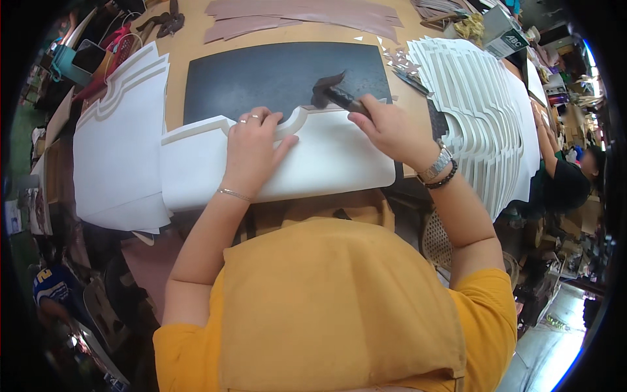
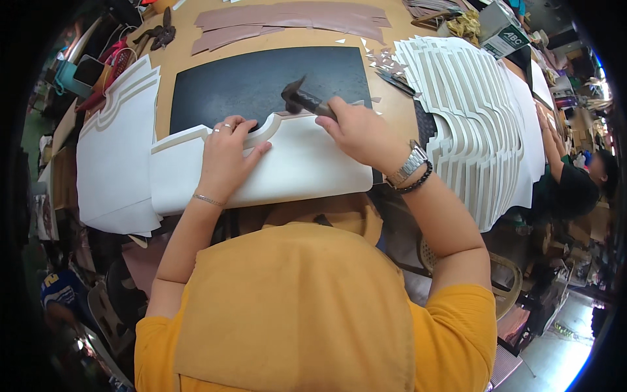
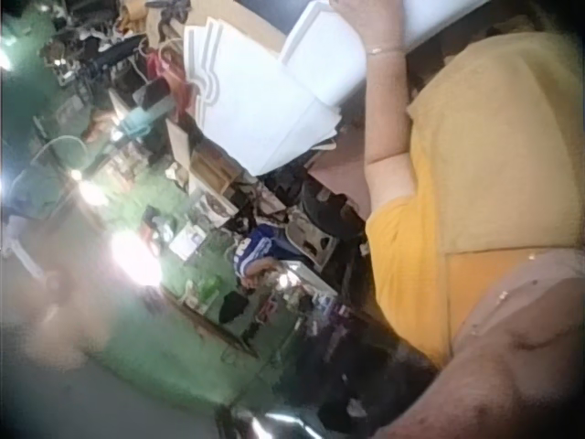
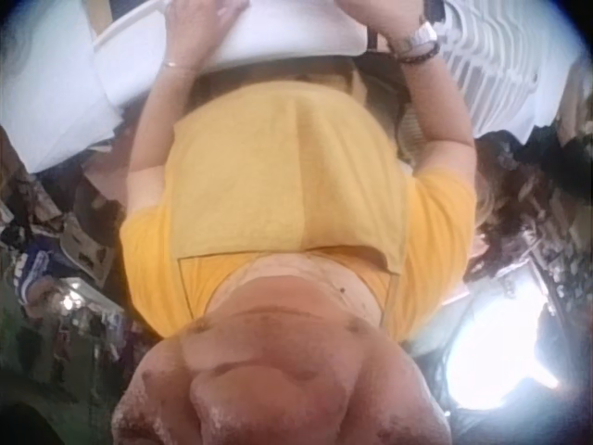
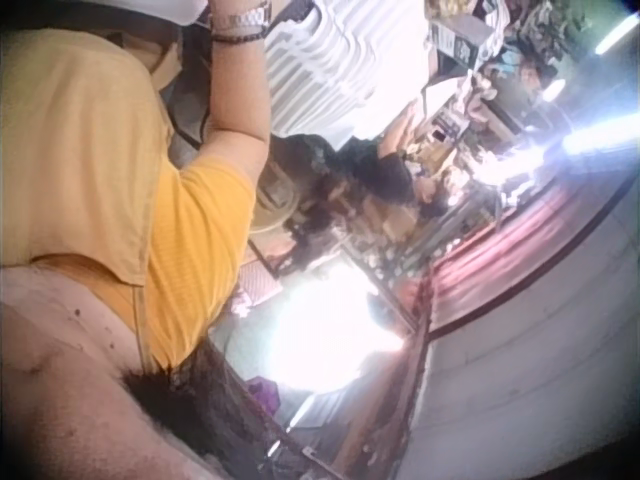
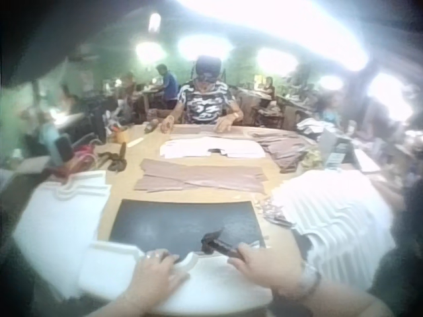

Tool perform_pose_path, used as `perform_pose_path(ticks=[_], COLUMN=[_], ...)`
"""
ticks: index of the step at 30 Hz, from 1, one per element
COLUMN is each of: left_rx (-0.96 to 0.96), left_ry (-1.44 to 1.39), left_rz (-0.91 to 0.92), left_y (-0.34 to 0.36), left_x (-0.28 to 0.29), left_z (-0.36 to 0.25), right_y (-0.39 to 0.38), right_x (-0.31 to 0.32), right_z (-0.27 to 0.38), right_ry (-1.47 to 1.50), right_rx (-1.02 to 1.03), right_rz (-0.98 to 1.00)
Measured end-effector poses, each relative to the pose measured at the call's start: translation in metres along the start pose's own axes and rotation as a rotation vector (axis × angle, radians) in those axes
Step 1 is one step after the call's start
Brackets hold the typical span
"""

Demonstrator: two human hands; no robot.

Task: The person works on leather bag components at a workbench, using a hammer to tap down edges and seams on white and beige leather pieces, then stacking the components.

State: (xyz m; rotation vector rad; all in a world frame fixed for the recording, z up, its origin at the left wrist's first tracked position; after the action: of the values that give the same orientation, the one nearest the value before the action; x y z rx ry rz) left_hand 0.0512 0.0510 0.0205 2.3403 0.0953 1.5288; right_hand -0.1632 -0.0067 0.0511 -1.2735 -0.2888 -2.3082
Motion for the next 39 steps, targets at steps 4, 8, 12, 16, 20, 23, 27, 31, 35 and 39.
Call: perform_pose_path(ticks=[4, 8, 12, 16, 20, 23, 27, 31, 35, 39], left_rx=[0.036, 0.103, 0.268, 0.242, 0.217, 0.184, 0.292, 0.334, 0.205, -0.016], left_ry=[0.048, 0.058, -0.124, -0.265, -0.264, -0.194, -0.286, -0.394, -0.42, -0.166], left_rz=[0.027, 0.127, 0.435, 0.421, 0.237, 0.129, 0.15, 0.113, 0.057, -0.027], left_y=[0.0, 0.01, 0.026, 0.03, 0.041, 0.053, 0.056, 0.051, 0.053, 0.051], left_x=[-0.002, -0.002, -0.011, -0.024, -0.036, -0.037, -0.043, -0.049, -0.049, -0.044], left_z=[-0.003, 0.004, 0.011, 0.008, -0.001, -0.01, -0.007, -0.004, -0.015, -0.033], right_y=[0.005, -0.001, -0.021, -0.035, -0.029, -0.02, -0.019, -0.018, -0.019, -0.015], right_x=[-0.01, -0.008, -0.012, -0.012, 0.003, 0.001, -0.009, -0.011, -0.012, -0.004], right_z=[0.005, 0.007, -0.008, -0.023, -0.02, -0.029, -0.041, -0.038, -0.039, -0.035], right_ry=[0.101, -0.068, 0.01, 0.222, 0.157, 0.084, 0.071, 0.085, 0.085, 0.039], right_rx=[0.102, -0.006, -0.219, -0.242, -0.154, -0.17, -0.184, -0.138, -0.136, -0.143], right_rz=[-0.069, 0.009, 0.042, -0.002, -0.132, -0.111, -0.093, -0.116, -0.118, -0.078])
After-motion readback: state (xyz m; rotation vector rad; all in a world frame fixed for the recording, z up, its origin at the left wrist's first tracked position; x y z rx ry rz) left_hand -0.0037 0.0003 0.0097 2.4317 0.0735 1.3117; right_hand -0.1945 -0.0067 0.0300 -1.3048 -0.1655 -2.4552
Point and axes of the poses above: each hand's wrist, its own y-axis towards the middle knuckle, its own x-axis out of the back of the hand, z = x × y, the point moved 7 cm from there along y, towards the middle knuckle, and after that the axes turned 3 degrees about -z, right-handed, at the moved point
